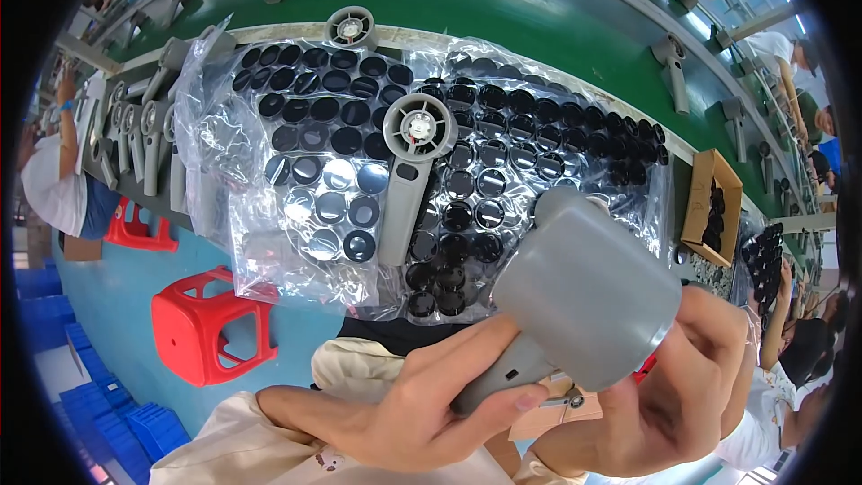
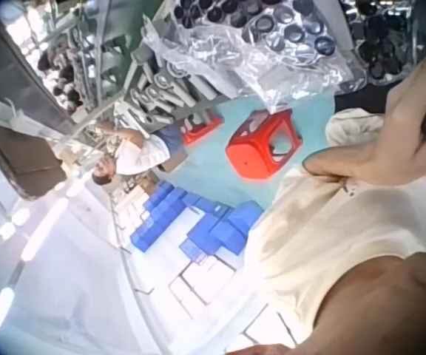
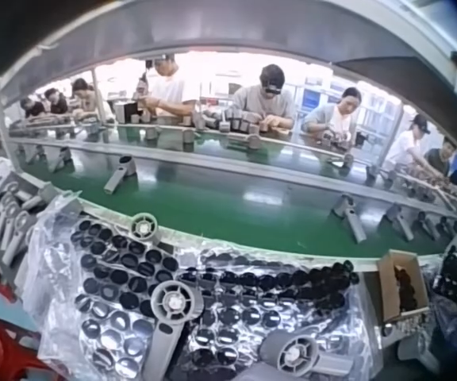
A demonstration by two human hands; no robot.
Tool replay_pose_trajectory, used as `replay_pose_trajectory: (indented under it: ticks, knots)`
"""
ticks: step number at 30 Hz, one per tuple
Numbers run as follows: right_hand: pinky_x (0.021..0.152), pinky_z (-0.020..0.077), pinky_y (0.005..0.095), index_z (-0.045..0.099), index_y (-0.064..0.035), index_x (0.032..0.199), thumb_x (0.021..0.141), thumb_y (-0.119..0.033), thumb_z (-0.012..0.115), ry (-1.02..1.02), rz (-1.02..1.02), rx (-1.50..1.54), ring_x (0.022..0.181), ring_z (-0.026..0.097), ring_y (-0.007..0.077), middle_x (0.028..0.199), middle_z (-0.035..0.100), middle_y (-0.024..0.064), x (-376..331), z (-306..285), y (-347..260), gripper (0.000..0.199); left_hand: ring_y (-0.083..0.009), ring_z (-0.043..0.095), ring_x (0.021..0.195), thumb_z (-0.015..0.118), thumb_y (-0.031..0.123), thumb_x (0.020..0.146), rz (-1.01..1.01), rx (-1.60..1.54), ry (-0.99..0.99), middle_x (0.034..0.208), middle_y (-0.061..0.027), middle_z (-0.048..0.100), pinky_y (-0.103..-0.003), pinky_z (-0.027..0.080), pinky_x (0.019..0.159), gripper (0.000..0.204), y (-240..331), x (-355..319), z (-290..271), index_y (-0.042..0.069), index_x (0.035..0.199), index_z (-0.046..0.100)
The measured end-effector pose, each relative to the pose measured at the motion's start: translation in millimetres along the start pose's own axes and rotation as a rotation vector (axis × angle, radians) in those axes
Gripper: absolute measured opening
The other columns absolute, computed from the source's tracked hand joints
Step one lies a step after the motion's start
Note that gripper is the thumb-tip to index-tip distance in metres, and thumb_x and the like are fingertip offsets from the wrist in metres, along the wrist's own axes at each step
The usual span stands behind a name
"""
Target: The person assembles handheld fans by taking gray fan bodies, fitting black circular caps into the fan heads by hand, and placing the assembled fans onto the workbench and conveyor track.
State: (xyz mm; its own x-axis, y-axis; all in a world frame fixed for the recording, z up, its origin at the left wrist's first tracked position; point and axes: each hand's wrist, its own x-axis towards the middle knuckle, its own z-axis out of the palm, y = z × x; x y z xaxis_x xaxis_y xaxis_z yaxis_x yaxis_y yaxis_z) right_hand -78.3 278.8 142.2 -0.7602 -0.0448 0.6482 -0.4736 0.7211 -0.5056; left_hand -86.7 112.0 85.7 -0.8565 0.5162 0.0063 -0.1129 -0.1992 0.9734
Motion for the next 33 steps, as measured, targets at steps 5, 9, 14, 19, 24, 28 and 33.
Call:
replay_pose_trajectory:
  ticks: [5, 9, 14, 19, 24, 28, 33]
  knots:
    - [0.055, 0.0511, 0.0201, 0.063, 0.0115, 0.099, 0.061, 0.005, 0.075, 0.064, 0.064, 0.079, 0.070, 0.061, 0.0217, 0.093, 0.060, 0.0228, -4, 3, -1, 0.040, -0.0093, 0.053, 0.079, 0.057, 0.021, 0.092, 0.070, -0.040, 0.027, 0.096, -0.0104, 0.061, -0.022, 0.041, 0.068, 0.043, -6, -1, 4, -0.012, 0.117, 0.049]
    - [0.054, 0.0512, 0.0193, 0.063, 0.0116, 0.099, 0.063, 0.003, 0.075, 0.028, -0.016, 0.037, 0.069, 0.061, 0.0218, 0.093, 0.060, 0.0229, -2, 2, 2, 0.039, -0.0091, 0.052, 0.077, 0.055, 0.021, 0.092, 0.032, -0.044, 0.027, 0.095, -0.0100, 0.061, -0.022, 0.041, 0.066, 0.042, -3, -2, 3, -0.012, 0.116, 0.049]
    - [0.053, 0.0507, 0.0200, 0.063, 0.0115, 0.097, 0.061, 0.005, 0.075, 0.021, -0.036, 0.021, 0.068, 0.061, 0.0215, 0.094, 0.060, 0.0224, 0, 1, 0, 0.038, -0.0079, 0.051, 0.072, 0.055, 0.022, 0.092, 0.112, 0.046, 0.035, 0.089, -0.0089, 0.061, -0.021, 0.039, 0.060, 0.043, -5, -2, 3, -0.013, 0.116, 0.047]
    - [0.069, 0.0492, 0.0272, 0.062, 0.0086, 0.099, 0.063, 0.003, 0.068, -0.079, 0.121, -0.149, 0.079, 0.059, 0.0231, 0.098, 0.058, 0.0242, -4, 2, -18, 0.038, -0.0198, 0.060, 0.072, 0.063, 0.007, 0.085, 0.069, 0.146, -0.046, 0.096, -0.0216, 0.059, -0.028, 0.048, 0.059, 0.048, -2, -1, -7, -0.015, 0.123, 0.042]
    - [0.072, 0.0439, 0.0283, 0.064, 0.0067, 0.089, 0.054, -0.003, 0.063, 0.119, 0.248, 0.072, 0.074, 0.053, 0.0200, 0.090, 0.057, 0.0229, -13, 16, 2, 0.036, -0.0170, 0.061, 0.067, 0.061, 0.005, 0.086, 0.075, 0.114, -0.087, 0.093, -0.0200, 0.060, -0.027, 0.047, 0.055, 0.047, -7, 2, -7, -0.015, 0.123, 0.042]
    - [0.069, 0.0418, 0.0286, 0.064, 0.0072, 0.095, 0.054, -0.001, 0.063, 0.130, 0.240, 0.107, 0.074, 0.052, 0.0208, 0.091, 0.056, 0.0202, -14, 21, 4, 0.042, -0.0127, 0.059, 0.065, 0.059, 0.005, 0.087, 0.071, 0.137, -0.040, 0.089, -0.0159, 0.061, -0.025, 0.046, 0.054, 0.044, -7, 4, -7, -0.013, 0.124, 0.042]
    - [0.067, 0.0354, 0.0266, 0.068, 0.0047, 0.092, 0.064, -0.018, 0.070, 0.093, 0.216, 0.073, 0.078, 0.048, 0.0209, 0.091, 0.053, 0.0163, -7, 19, 7, 0.036, -0.0087, 0.055, 0.066, 0.054, 0.009, 0.091, 0.046, -0.064, 0.020, 0.085, -0.0105, 0.059, -0.024, 0.044, 0.055, 0.040, -17, 3, 2, -0.010, 0.124, 0.043]
